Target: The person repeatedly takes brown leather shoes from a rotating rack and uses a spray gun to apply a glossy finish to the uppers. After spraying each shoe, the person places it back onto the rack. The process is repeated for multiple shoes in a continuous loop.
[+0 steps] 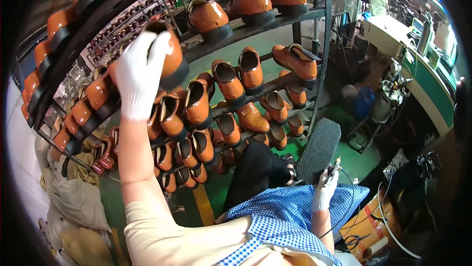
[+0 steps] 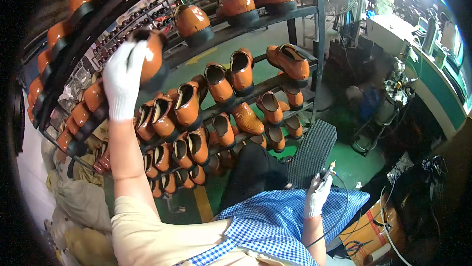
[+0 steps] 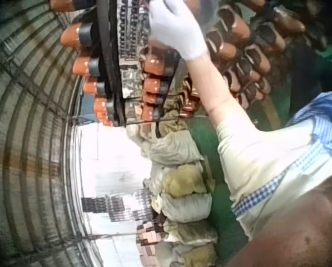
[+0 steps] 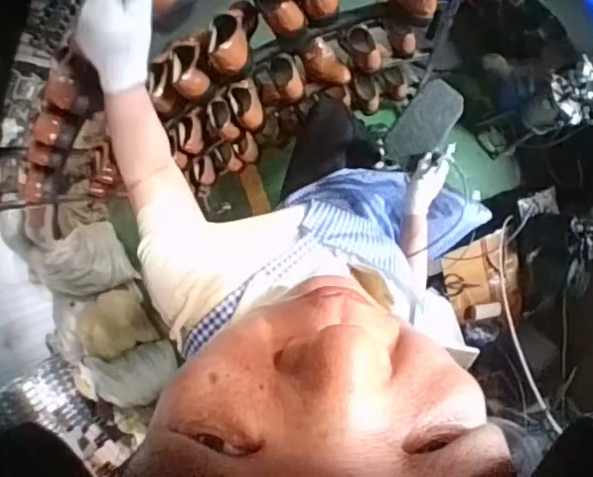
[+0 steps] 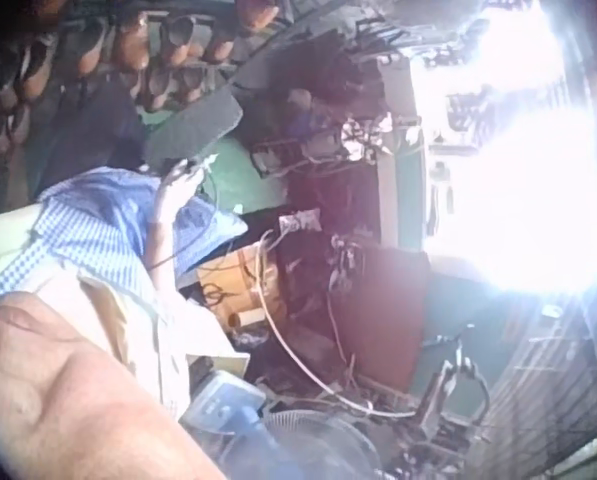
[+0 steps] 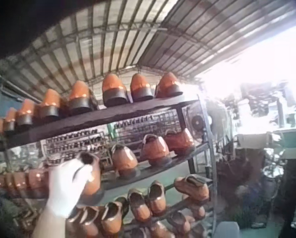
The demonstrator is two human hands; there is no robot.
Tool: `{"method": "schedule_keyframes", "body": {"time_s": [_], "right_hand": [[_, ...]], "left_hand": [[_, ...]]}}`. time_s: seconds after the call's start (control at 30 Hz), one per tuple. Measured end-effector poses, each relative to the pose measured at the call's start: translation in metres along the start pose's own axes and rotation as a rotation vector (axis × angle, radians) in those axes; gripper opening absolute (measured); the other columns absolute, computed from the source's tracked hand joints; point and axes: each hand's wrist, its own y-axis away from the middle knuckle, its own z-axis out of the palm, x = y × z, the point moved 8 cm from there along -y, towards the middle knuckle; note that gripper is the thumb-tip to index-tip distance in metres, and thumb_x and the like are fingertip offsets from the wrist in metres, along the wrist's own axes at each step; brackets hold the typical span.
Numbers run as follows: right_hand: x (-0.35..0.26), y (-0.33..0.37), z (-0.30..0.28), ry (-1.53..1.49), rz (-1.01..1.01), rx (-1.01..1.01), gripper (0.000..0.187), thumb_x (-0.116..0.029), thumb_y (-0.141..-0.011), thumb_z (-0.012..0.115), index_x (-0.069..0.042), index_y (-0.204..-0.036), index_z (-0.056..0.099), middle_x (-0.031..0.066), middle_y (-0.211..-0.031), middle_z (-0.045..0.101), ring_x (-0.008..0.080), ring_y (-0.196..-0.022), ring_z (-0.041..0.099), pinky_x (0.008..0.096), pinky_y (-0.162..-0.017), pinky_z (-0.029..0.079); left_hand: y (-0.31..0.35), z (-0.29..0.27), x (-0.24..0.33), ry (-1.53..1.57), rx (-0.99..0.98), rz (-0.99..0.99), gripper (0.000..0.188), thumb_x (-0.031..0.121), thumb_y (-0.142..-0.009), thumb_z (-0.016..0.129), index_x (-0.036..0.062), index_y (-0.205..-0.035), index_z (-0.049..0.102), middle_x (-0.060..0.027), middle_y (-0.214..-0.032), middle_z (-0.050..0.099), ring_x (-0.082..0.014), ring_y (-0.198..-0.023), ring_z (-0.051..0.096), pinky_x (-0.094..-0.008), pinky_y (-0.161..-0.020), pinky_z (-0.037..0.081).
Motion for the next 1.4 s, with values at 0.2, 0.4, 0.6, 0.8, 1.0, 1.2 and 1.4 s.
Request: {"method": "schedule_keyframes", "body": {"time_s": [0.2, 0.4, 0.6, 0.8, 1.0, 1.2, 1.4], "right_hand": [[-0.014, 0.003, 0.001, -0.231, 0.265, -0.064, 0.047, -0.001, -0.102, 0.059, -0.003, -0.148, 0.049, 0.0041, -0.116, 0.063, 0.0079, -0.082, 0.057, 0.0224, -0.065, 0.048], [-0.004, -0.004, 0.005, -0.371, 0.183, -0.084, 0.067, 0.002, -0.098, 0.060, -0.011, -0.161, 0.041, 0.0028, -0.115, 0.058, 0.0109, -0.090, 0.058, 0.0239, -0.076, 0.051], [-0.042, 0.006, -0.011, -0.230, 0.226, -0.173, 0.034, -0.007, -0.097, 0.071, -0.002, -0.128, 0.059, 0.0036, -0.103, 0.064, 0.0142, -0.080, 0.061, 0.0307, -0.069, 0.053], [-0.100, 0.029, -0.062, 0.412, -0.329, -0.131, 0.043, -0.008, -0.079, 0.078, -0.004, -0.120, 0.066, 0.0196, -0.114, 0.064, 0.0414, -0.111, 0.062, 0.0439, -0.096, 0.053], [-0.086, 0.039, -0.075, 0.165, -0.238, -0.201, 0.027, -0.017, -0.088, 0.079, -0.005, -0.111, 0.071, 0.0127, -0.102, 0.066, 0.0312, -0.088, 0.069, 0.0389, -0.078, 0.058], [-0.069, 0.042, -0.055, -0.134, -0.107, -0.344, 0.019, -0.021, -0.096, 0.073, -0.005, -0.106, 0.070, 0.0130, -0.095, 0.064, 0.0305, -0.082, 0.067, 0.0388, -0.072, 0.055], [-0.063, 0.040, -0.048, -0.210, -0.187, -0.238, 0.017, -0.020, -0.094, 0.075, -0.005, -0.102, 0.070, 0.0114, -0.088, 0.064, 0.0301, -0.078, 0.066, 0.0388, -0.070, 0.054]], "left_hand": [[0.134, -0.060, 0.086, -0.141, 0.168, 0.240, 0.031, 0.030, -0.090, 0.076, 0.0081, -0.074, 0.061, -0.0092, -0.069, 0.059, -0.0314, -0.062, 0.057, -0.0432, -0.060, 0.047], [0.169, 0.009, 0.134, 0.438, -0.414, 0.447, 0.031, 0.028, -0.082, 0.081, 0.0148, -0.064, 0.060, -0.0042, -0.058, 0.051, -0.0265, -0.051, 0.052, -0.0397, -0.049, 0.037], [0.213, 0.146, 0.186, 0.929, -0.273, 0.522, 0.019, 0.004, -0.082, 0.079, 0.0075, -0.094, 0.064, -0.0089, -0.078, 0.062, -0.0311, -0.060, 0.060, -0.0420, -0.054, 0.046], [0.248, 0.200, 0.226, 0.989, -0.572, 0.451, 0.015, 0.004, -0.086, 0.077, 0.0057, -0.079, 0.064, -0.0090, -0.071, 0.059, -0.0309, -0.057, 0.056, -0.0406, -0.054, 0.044], [0.257, 0.186, 0.205, 0.888, -0.579, 0.290, 0.032, 0.014, -0.095, 0.078, 0.0045, -0.122, 0.063, -0.0147, -0.115, 0.061, -0.0287, -0.102, 0.063, -0.0382, -0.087, 0.054], [0.269, 0.177, 0.176, 0.827, -0.630, 0.228, 0.036, -0.002, -0.085, 0.082, 0.0083, -0.118, 0.072, -0.0117, -0.123, 0.057, -0.0242, -0.108, 0.060, -0.0332, -0.089, 0.053], [0.273, 0.179, 0.173, 0.818, -0.619, 0.192, 0.031, 0.001, -0.089, 0.080, 0.0086, -0.118, 0.072, -0.0109, -0.124, 0.058, -0.0248, -0.114, 0.059, -0.0369, -0.099, 0.050]]}}
